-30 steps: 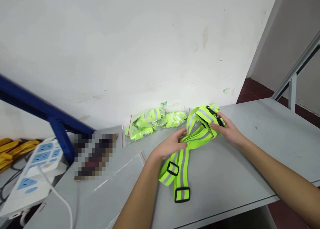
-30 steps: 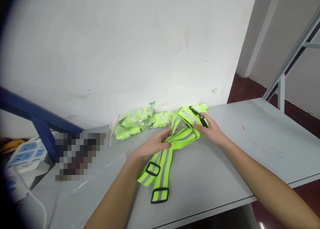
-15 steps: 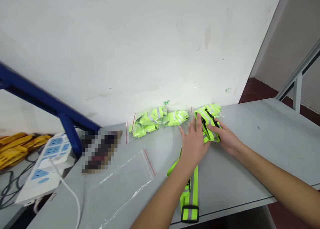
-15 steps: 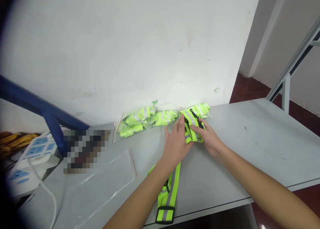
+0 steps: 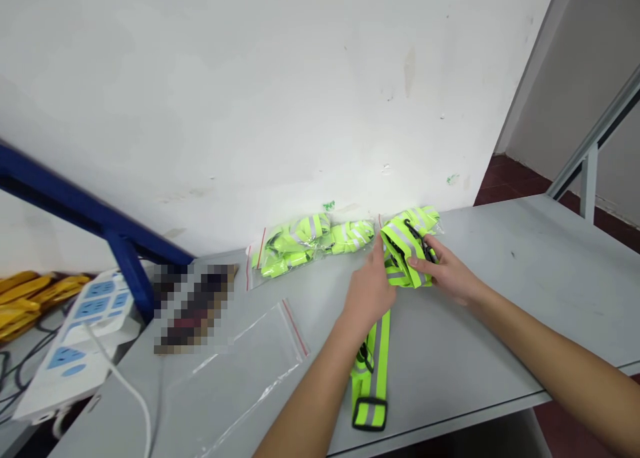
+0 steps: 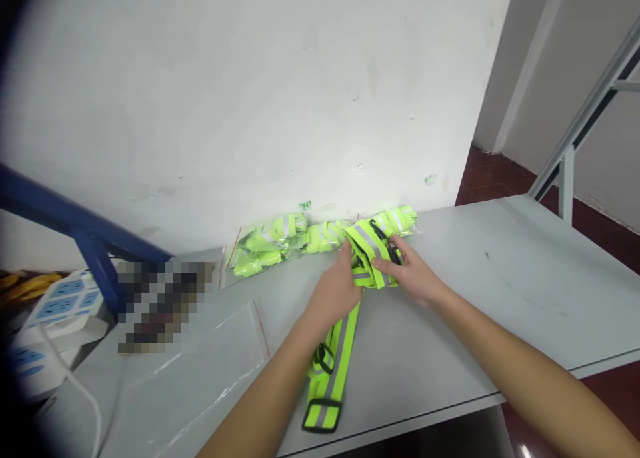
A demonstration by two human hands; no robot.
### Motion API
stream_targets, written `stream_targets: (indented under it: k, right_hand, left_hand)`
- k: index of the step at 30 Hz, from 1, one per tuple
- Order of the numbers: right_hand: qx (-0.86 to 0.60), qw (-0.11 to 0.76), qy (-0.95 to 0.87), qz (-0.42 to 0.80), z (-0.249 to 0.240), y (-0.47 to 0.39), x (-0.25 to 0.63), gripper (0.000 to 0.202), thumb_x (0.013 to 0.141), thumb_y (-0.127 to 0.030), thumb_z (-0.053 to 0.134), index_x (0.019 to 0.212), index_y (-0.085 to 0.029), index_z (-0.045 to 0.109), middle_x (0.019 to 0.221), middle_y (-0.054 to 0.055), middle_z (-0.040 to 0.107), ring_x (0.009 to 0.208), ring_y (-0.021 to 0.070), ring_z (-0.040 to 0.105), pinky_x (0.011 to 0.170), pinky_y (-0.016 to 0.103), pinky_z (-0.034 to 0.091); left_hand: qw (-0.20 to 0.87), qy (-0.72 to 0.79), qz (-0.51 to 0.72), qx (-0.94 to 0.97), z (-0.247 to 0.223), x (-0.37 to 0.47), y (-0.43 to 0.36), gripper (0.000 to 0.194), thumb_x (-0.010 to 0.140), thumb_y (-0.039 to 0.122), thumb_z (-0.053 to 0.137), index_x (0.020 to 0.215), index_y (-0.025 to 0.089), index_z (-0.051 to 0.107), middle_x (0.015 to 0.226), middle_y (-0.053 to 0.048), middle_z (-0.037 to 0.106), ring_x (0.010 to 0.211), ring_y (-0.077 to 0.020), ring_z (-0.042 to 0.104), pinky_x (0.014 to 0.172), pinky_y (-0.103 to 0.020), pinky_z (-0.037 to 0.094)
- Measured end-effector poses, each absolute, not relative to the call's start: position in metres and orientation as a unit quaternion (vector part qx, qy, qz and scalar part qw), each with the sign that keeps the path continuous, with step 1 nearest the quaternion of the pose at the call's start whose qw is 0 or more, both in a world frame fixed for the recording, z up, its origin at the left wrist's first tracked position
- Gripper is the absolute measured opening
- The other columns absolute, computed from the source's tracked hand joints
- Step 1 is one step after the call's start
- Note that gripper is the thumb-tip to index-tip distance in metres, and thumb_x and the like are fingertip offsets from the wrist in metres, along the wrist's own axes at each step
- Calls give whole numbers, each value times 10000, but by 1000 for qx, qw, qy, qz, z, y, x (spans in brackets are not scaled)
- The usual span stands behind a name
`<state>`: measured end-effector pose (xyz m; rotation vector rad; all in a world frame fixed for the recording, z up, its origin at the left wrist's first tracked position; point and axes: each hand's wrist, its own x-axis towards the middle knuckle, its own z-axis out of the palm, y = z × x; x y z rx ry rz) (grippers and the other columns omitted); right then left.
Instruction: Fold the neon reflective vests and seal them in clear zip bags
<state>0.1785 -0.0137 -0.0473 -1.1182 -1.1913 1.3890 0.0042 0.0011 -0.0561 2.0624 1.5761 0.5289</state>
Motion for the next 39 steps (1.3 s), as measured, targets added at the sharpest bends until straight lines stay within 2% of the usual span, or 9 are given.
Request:
stream_targets:
  k: [4,8,14,19,22,25,29,34,39]
  right_hand:
    - [-473,443,-569,507,-52,-6,189,379,767,-450,663,1084,-263,569,1037,11,606,881,196,592,717,308,504]
    - [-525,382,-676,349,-60,4,201,280,795,-387,618,1029,-242,562,964,9,598,818,193,552,714,312,454]
    - [-526,309,-763,216,-69,10,209,236,838,-252,537,1071,-232,570,1047,54,625,910,228,578,791,347,446]
    - [-534,248,-796,143,-72,4,202,294,848,-154,479,1118,-227,570,1002,70,594,865,211,576,708,313,452]
    - [-553,198,-805,81,-73,-2,192,380,831,-106,460,1171,-239,562,940,71,569,843,212,557,606,277,421]
    - [-563,172,-807,41,-75,-7,184,425,808,-75,454,1183,-242,567,919,80,560,869,230,543,571,272,401]
    - [-561,266,-777,108,-78,-4,186,318,842,-135,465,1130,-220,570,980,75,583,870,212,566,685,303,452]
    - [-557,418,-663,275,-71,6,203,282,792,-341,625,1044,-226,573,1068,54,614,988,246,571,866,370,444]
    - [-503,450,-493,549,-59,3,209,449,658,-375,776,1049,-282,575,994,-7,644,873,224,624,767,343,480]
  left_hand:
    - [358,534,187,743,-49,-12,2,891,656,208,632,1476,238,283,808,-53,667,827,-316,645,768,-357,469]
    - [394,501,129,760,-41,-34,2,864,592,171,648,1415,285,414,1028,-56,691,895,-306,652,740,-314,474]
    - [396,538,89,738,-31,-84,10,761,583,271,713,1322,296,536,1301,-42,597,1142,-321,560,906,-340,452]
    - [216,561,109,791,-25,-66,5,729,745,550,627,1374,220,466,1373,-117,513,1265,-338,443,1039,-452,352]
    - [122,564,136,805,-36,-20,-7,740,825,509,571,1430,139,361,1465,-192,384,1386,-356,269,1119,-502,207]
    - [143,561,89,810,-54,13,-18,832,834,540,546,1475,107,238,1495,-242,306,1384,-394,262,1096,-560,208]
    - [127,581,74,801,-68,15,-18,711,887,508,477,1431,84,302,1382,-262,444,1275,-408,398,981,-558,345]
    - [135,588,169,780,-70,4,-7,408,952,467,342,1089,145,554,1039,-141,623,1053,-316,544,886,-473,428]
    - [259,537,398,697,-72,3,-1,545,931,402,443,1411,204,276,1447,-136,375,1335,-270,365,1059,-439,345]
